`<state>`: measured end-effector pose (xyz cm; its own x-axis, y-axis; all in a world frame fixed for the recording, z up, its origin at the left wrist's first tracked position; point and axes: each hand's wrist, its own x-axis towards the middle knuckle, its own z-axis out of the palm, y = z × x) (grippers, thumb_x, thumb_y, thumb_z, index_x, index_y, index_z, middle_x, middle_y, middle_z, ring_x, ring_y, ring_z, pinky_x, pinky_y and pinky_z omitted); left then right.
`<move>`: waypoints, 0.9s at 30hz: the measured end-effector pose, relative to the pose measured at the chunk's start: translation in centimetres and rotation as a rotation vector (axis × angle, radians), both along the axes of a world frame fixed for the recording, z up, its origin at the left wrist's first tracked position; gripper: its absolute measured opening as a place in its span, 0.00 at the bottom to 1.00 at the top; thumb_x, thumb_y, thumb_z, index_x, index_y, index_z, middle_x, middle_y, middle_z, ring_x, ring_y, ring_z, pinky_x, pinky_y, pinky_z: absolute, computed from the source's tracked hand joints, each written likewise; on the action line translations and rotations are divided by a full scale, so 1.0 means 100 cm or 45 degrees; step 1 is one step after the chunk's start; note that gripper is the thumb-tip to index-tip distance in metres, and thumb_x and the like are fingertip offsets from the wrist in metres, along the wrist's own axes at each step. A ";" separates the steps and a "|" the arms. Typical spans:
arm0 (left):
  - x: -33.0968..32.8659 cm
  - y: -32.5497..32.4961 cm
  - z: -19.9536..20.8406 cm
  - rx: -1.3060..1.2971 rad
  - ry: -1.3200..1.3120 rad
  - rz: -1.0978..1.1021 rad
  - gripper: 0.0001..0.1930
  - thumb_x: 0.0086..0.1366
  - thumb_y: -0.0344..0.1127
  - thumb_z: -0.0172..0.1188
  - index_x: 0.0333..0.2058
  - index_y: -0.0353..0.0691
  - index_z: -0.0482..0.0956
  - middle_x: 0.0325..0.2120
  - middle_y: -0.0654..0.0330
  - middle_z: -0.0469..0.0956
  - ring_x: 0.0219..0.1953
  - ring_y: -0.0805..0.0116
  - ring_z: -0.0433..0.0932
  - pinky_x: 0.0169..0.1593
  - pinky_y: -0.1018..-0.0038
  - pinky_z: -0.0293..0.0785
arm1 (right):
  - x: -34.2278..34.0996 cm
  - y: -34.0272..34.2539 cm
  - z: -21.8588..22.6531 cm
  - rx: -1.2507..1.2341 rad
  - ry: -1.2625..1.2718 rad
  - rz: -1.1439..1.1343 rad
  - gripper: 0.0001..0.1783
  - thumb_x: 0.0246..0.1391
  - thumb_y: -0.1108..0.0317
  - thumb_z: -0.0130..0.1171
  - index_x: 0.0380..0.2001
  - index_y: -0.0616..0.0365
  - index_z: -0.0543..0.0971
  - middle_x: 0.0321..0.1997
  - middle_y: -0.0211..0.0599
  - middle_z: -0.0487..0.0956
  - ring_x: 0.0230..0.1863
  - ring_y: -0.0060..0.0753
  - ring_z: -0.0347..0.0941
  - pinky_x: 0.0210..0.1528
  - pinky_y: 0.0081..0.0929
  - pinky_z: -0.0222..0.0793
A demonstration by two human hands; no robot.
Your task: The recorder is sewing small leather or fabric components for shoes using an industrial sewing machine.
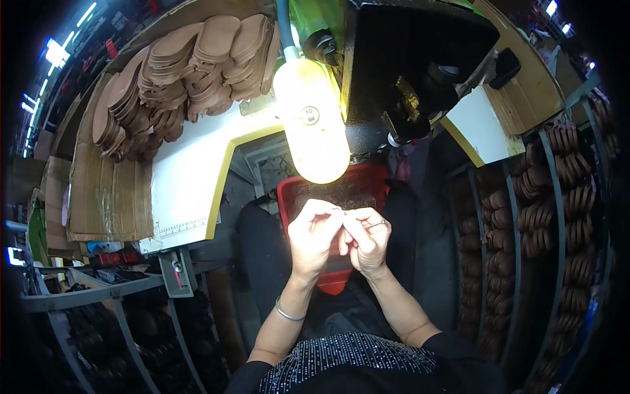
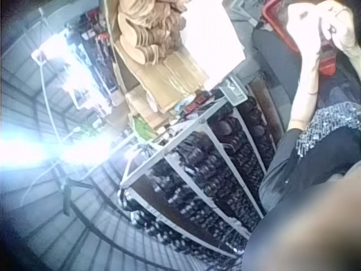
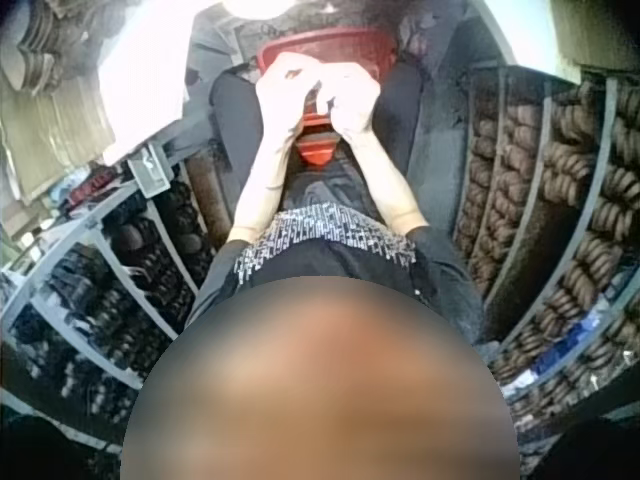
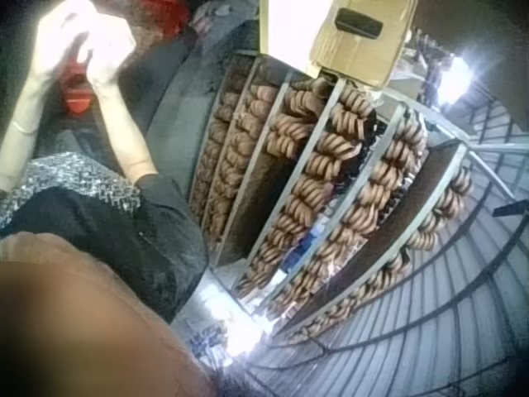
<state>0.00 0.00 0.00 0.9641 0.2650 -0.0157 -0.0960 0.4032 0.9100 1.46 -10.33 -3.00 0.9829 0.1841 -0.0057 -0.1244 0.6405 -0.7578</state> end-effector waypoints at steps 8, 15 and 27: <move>0.000 0.001 0.008 -0.124 0.057 0.020 0.04 0.56 0.22 0.57 0.31 0.33 0.73 0.27 0.62 0.74 0.28 0.79 0.72 0.34 0.84 0.69 | -0.001 0.005 0.007 0.207 0.207 0.085 0.03 0.53 0.78 0.50 0.29 0.64 0.74 0.17 0.32 0.70 0.13 0.19 0.64 0.12 0.15 0.62; -0.001 0.004 0.012 -0.165 0.045 0.033 0.04 0.56 0.21 0.57 0.31 0.33 0.73 0.27 0.61 0.74 0.28 0.78 0.72 0.34 0.83 0.69 | -0.003 0.010 0.004 0.253 0.227 0.117 0.03 0.55 0.77 0.49 0.31 0.64 0.73 0.18 0.33 0.70 0.13 0.19 0.64 0.12 0.14 0.62; -0.002 0.009 0.003 -0.515 0.129 0.008 0.02 0.59 0.25 0.53 0.29 0.33 0.71 0.23 0.57 0.73 0.16 0.75 0.68 0.20 0.81 0.67 | -0.008 0.017 0.004 0.077 0.130 0.044 0.04 0.54 0.78 0.51 0.32 0.65 0.74 0.21 0.36 0.72 0.17 0.20 0.67 0.15 0.13 0.63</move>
